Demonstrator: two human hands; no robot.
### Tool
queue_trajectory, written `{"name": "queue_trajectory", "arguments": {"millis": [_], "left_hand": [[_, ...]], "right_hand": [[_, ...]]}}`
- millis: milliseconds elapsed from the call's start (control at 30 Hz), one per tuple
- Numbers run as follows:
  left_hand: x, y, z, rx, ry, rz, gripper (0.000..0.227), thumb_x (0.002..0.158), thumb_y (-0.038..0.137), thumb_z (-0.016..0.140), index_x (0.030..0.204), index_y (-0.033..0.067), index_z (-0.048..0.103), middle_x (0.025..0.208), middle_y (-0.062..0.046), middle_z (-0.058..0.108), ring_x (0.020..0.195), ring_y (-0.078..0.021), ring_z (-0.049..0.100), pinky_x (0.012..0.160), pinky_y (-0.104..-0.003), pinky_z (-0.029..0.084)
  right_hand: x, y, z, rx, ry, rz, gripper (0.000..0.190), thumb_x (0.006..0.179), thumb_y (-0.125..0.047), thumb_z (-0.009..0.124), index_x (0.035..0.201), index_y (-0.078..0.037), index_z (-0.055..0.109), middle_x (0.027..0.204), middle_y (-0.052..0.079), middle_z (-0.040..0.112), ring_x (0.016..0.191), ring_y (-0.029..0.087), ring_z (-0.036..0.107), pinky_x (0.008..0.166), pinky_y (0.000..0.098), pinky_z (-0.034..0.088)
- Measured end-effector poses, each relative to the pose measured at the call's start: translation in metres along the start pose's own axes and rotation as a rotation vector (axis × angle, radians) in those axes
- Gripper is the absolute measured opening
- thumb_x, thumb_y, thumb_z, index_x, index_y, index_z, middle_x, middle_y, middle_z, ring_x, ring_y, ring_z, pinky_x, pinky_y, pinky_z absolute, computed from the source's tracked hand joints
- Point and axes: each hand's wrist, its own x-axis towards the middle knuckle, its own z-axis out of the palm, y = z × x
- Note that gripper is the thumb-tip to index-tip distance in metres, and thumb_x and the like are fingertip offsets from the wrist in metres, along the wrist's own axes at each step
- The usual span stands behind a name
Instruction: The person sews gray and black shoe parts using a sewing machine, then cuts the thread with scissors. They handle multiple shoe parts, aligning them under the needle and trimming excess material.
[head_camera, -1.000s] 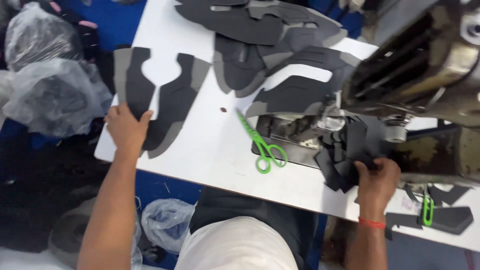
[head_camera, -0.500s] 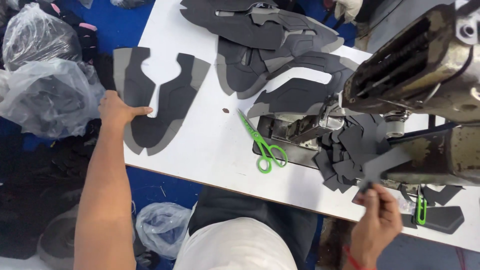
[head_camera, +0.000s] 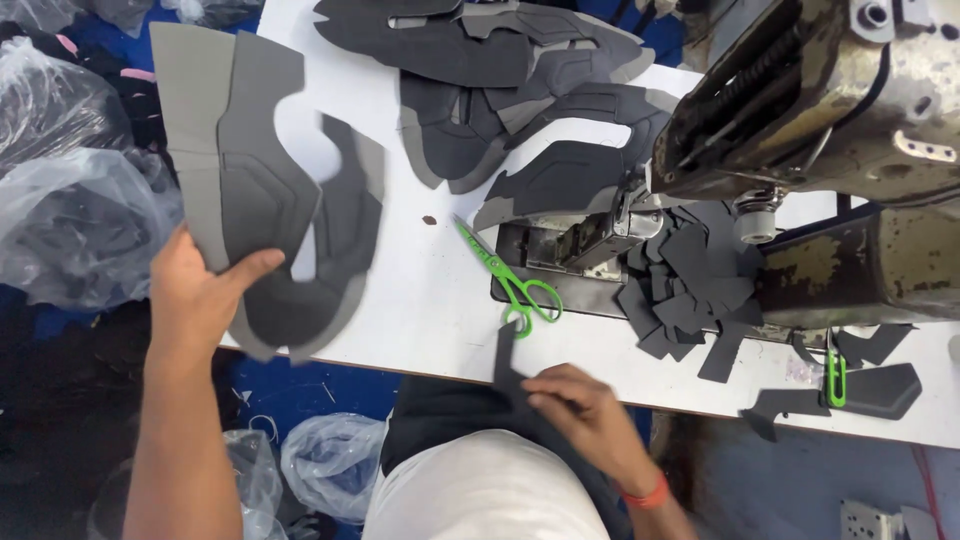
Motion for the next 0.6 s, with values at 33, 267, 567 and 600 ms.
{"name": "queue_trajectory", "arguments": {"millis": [33,267,567,600], "left_hand": [[-0.007,0.001,-0.001,0.0,-0.001,0.004,0.051,0.082,0.011,0.09,0.125,-0.0012,0.066,0.117,-0.012,0.074,0.107,-0.0197,0.07,0.093,-0.032,0.054],[-0.054,-0.027,0.029,-0.316,-0.308,-0.098,0.052,0.071,0.014,0.09,0.117,-0.0012,0.07,0.111,-0.013,0.079,0.099,-0.02,0.075,0.09,-0.036,0.062],[-0.091,0.015,0.177,-0.744,-0.761,-0.17,0.041,0.084,0.012,0.083,0.12,-0.0017,0.069,0.112,-0.011,0.077,0.101,-0.0185,0.073,0.092,-0.035,0.06],[-0.096,0.018,0.19,-0.788,-0.795,-0.169,0.039,0.086,0.011,0.082,0.119,-0.0027,0.069,0.111,-0.01,0.076,0.101,-0.0184,0.071,0.091,-0.035,0.059]], "right_hand": [[0.002,-0.002,0.006,0.001,0.003,-0.002,0.021,0.089,-0.003,0.07,0.108,-0.003,0.08,0.102,0.006,0.074,0.084,0.013,0.067,0.07,0.0252,0.053],[0.002,0.0,0.024,0.071,-0.255,0.021,0.045,0.081,-0.028,0.081,0.118,-0.003,0.077,0.11,0.005,0.072,0.084,0.015,0.065,0.074,0.0288,0.054],[-0.035,0.071,-0.026,0.475,0.266,0.004,0.029,0.091,-0.013,0.074,0.115,0.003,0.074,0.104,0.008,0.077,0.09,0.013,0.069,0.079,0.0293,0.056],[-0.037,0.059,-0.036,0.448,0.4,0.017,0.025,0.094,-0.009,0.07,0.114,0.004,0.074,0.103,0.007,0.077,0.092,0.012,0.07,0.082,0.0285,0.056]]}}
